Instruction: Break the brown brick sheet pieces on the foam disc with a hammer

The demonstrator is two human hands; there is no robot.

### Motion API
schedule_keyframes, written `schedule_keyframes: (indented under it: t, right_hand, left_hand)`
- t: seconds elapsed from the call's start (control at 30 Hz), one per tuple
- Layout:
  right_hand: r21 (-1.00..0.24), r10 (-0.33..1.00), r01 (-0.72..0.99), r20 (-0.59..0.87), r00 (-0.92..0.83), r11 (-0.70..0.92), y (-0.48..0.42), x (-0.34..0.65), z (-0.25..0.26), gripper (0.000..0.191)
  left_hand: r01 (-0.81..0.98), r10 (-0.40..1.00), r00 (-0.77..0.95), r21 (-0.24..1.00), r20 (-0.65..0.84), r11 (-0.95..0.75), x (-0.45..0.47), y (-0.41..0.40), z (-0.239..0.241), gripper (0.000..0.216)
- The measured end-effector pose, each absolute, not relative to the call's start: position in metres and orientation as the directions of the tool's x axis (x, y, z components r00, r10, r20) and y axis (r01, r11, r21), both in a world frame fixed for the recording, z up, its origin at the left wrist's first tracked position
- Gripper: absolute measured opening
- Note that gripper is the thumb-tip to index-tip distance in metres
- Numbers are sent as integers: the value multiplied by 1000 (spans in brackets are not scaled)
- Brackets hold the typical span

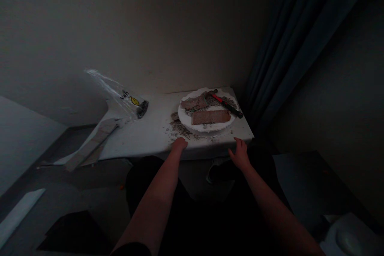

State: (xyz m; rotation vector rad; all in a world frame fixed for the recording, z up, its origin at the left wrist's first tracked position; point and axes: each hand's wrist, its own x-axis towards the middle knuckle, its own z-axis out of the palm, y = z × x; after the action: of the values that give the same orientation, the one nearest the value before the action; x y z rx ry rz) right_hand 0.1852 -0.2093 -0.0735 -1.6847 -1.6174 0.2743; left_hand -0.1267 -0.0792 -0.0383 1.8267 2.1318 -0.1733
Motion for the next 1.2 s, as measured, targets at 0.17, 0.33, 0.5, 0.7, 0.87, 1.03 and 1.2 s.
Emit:
schedule_keyframes:
  t: [0.17, 0.33, 0.5, 0.7, 0.87, 1.03, 1.2]
  right_hand:
    - [-682, 918, 726, 339, 208, 87, -210, 183, -67, 61]
    - [-666, 938, 744, 291, 191, 55, -213, 186, -72, 58]
    - [-622, 945, 783, 270, 187, 23, -213, 192, -84, 45]
    - [-625, 922, 771, 359, 145, 123, -195, 187, -73, 7]
    - [-652, 897, 747, 399, 191, 131, -169, 192, -50, 15]
    - [-574, 863, 797, 485, 145, 188, -110, 213, -6, 33]
    - [-359, 917, 920, 400, -4, 160, -26, 212, 32, 37]
  left_hand:
    - [992, 922, -82, 55, -378, 111, -119, -68, -25, 36]
    - [999, 848, 18, 39, -529, 2, -136, -48, 10, 19]
    - [903, 733, 368, 408, -572, -135, -137, -40, 49, 24]
    - [524, 842, 513, 838, -166, -153, -78, -28, 54, 20]
    - [393, 965, 260, 911, 17, -122, -29, 18, 40, 7]
    - [406, 977, 178, 895, 121, -185, -9, 45, 24, 4]
    - [434, 963, 222, 868, 154, -240, -13, 54, 10, 6]
